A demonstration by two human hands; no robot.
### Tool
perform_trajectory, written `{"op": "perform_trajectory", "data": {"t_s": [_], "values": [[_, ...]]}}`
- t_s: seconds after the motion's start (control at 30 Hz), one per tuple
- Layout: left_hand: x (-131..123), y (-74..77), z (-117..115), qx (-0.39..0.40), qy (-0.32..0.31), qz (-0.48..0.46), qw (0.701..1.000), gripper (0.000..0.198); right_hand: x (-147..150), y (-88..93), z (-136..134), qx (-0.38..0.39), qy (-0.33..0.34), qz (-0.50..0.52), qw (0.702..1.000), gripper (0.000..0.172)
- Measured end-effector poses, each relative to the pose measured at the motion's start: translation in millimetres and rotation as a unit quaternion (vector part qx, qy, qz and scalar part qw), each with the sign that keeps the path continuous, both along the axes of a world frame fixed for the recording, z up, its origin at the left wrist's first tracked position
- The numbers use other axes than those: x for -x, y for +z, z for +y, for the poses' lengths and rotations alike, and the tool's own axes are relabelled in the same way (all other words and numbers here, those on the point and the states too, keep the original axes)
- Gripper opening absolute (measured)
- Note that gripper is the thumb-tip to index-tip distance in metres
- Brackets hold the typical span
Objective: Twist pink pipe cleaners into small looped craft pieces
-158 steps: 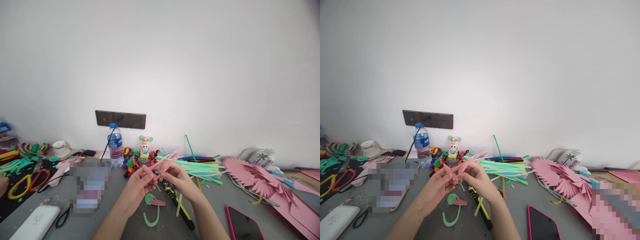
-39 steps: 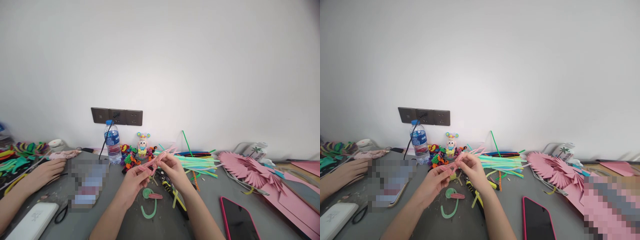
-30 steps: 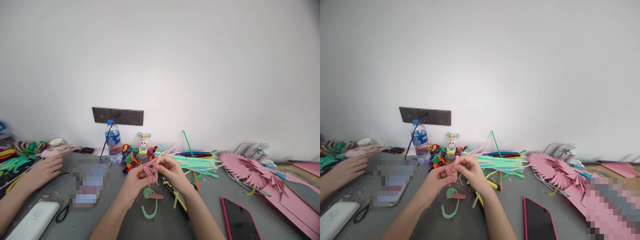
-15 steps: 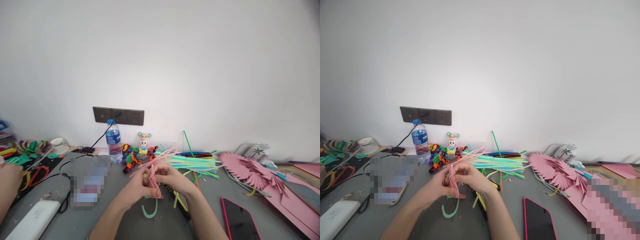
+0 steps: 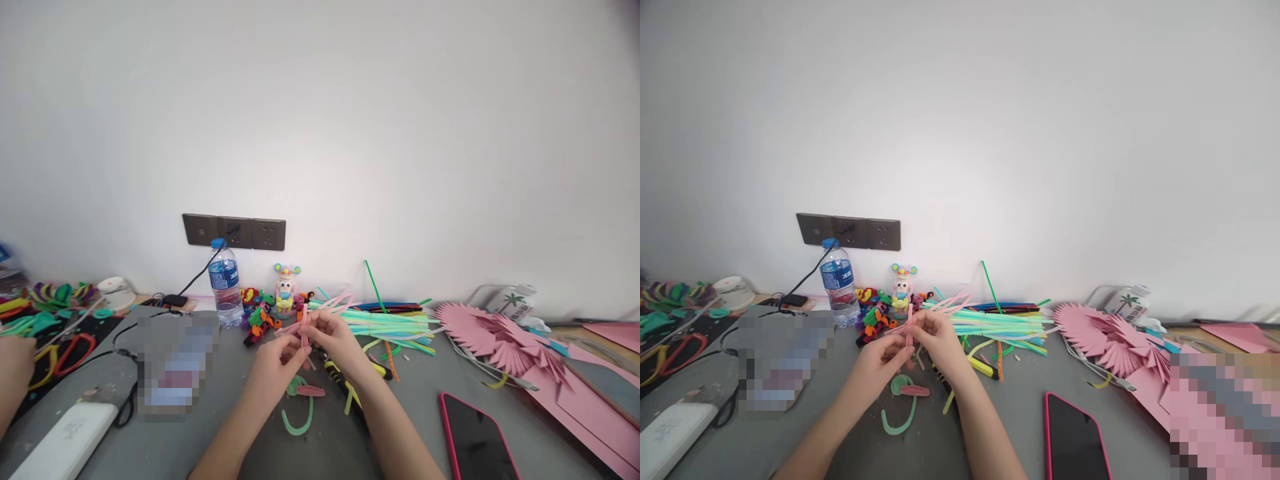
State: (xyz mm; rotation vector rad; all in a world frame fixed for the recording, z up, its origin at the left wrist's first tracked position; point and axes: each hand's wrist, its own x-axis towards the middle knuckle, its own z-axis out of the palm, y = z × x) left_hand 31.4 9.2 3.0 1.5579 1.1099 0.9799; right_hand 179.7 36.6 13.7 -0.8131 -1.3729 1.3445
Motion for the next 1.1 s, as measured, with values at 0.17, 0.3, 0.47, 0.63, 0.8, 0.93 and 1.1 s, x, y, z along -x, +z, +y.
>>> {"op": "perform_trajectory", "data": {"t_s": [0.17,0.3,0.47,0.63,0.8,0.93,1.1], "values": [[0,0.0,-4,-0.151,0.018,0.196,0.969,0.034,6,-4.9,4,-0.037,-0.08,-0.019,0.996,0.026],[1,-0.9,-4,-0.173,0.027,0.202,0.964,0.035,9,-3.3,2,-0.02,-0.08,-0.002,0.997,0.028],[1,-4.3,-1,-0.185,0.075,0.144,0.969,0.032,14,-2.0,0,-0.011,-0.095,0.043,0.994,0.031],[0,-6.9,-1,-0.127,0.091,0.033,0.987,0.02,10,-0.1,0,0.005,-0.061,0.051,0.997,0.032],[2,-3.4,-1,-0.063,0.073,-0.036,0.995,0.022,4,4.4,-2,0.007,-0.045,0.03,0.999,0.031],[3,0.5,-1,-0.086,0.072,-0.003,0.994,0.023,1,7.7,-4,0.031,-0.039,0.018,0.999,0.029],[0,0.0,0,-0.12,0.093,0.01,0.988,0.024,-4,4.7,-2,0.059,-0.052,0.034,0.996,0.033]]}}
